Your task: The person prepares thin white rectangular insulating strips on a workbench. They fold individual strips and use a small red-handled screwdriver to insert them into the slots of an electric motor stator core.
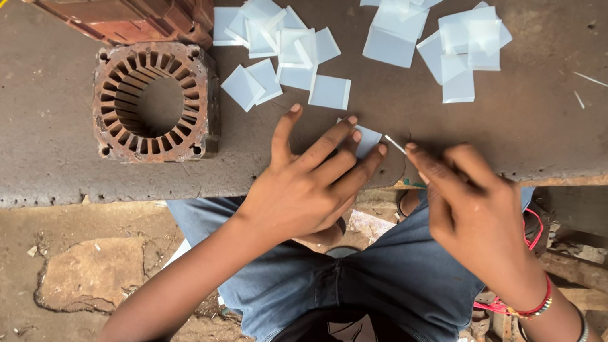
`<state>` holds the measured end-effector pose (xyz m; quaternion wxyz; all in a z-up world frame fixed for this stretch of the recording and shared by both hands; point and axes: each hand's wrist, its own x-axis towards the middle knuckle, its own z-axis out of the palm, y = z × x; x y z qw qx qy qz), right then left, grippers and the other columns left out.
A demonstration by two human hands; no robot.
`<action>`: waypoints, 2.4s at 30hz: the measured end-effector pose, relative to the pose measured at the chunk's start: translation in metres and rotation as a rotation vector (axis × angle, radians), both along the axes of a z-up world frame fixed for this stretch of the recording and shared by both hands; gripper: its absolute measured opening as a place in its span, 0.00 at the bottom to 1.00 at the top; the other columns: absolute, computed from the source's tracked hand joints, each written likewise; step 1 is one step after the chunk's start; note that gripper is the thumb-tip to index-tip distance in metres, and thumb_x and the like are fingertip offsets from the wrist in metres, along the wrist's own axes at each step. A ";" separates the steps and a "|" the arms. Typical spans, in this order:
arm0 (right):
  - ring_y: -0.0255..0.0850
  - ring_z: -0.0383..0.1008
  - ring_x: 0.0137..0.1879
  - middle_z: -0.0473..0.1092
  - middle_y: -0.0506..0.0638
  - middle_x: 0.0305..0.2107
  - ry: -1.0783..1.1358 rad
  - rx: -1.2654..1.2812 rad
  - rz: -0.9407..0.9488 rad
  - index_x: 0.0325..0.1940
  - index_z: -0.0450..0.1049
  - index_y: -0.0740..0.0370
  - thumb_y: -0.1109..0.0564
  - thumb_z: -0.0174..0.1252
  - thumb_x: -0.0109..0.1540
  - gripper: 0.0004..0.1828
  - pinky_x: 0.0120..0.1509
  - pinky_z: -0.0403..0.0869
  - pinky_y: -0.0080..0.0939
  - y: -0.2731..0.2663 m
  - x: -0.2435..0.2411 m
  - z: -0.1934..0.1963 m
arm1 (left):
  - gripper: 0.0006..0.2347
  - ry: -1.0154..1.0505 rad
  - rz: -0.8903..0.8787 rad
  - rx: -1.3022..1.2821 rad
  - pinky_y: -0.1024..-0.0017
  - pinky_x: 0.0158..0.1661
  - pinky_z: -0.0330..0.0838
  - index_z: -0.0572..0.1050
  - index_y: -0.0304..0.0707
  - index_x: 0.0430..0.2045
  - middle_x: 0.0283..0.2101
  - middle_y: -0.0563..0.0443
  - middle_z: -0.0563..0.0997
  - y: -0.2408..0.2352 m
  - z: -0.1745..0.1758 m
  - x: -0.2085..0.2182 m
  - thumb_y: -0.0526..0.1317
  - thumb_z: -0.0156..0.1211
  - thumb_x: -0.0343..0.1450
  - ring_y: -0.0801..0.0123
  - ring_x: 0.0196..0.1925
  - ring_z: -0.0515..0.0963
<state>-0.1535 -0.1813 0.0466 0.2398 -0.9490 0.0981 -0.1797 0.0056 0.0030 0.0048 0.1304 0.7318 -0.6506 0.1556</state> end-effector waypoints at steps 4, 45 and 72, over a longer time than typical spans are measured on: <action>0.47 0.74 0.29 0.69 0.52 0.36 0.037 -0.094 -0.012 0.59 0.79 0.56 0.70 0.60 0.56 0.27 0.33 0.75 0.46 0.007 0.000 -0.001 | 0.23 -0.011 -0.015 -0.018 0.29 0.65 0.52 0.75 0.51 0.63 0.49 0.51 0.76 0.001 -0.002 -0.001 0.47 0.62 0.71 0.61 0.66 0.70; 0.42 0.75 0.34 0.68 0.48 0.33 0.115 -0.451 0.382 0.59 0.76 0.61 0.60 0.61 0.52 0.29 0.32 0.77 0.43 -0.020 0.000 -0.006 | 0.12 0.334 0.078 -0.061 0.29 0.68 0.40 0.81 0.35 0.46 0.58 0.47 0.73 -0.021 0.024 -0.001 0.41 0.59 0.73 0.55 0.71 0.65; 0.33 0.72 0.25 0.72 0.55 0.36 -0.428 0.827 0.085 0.53 0.75 0.70 0.65 0.55 0.71 0.08 0.26 0.69 0.30 -0.045 -0.021 -0.052 | 0.13 0.434 0.048 -0.082 0.33 0.68 0.41 0.84 0.50 0.43 0.59 0.50 0.73 -0.008 0.025 0.007 0.37 0.64 0.66 0.54 0.70 0.65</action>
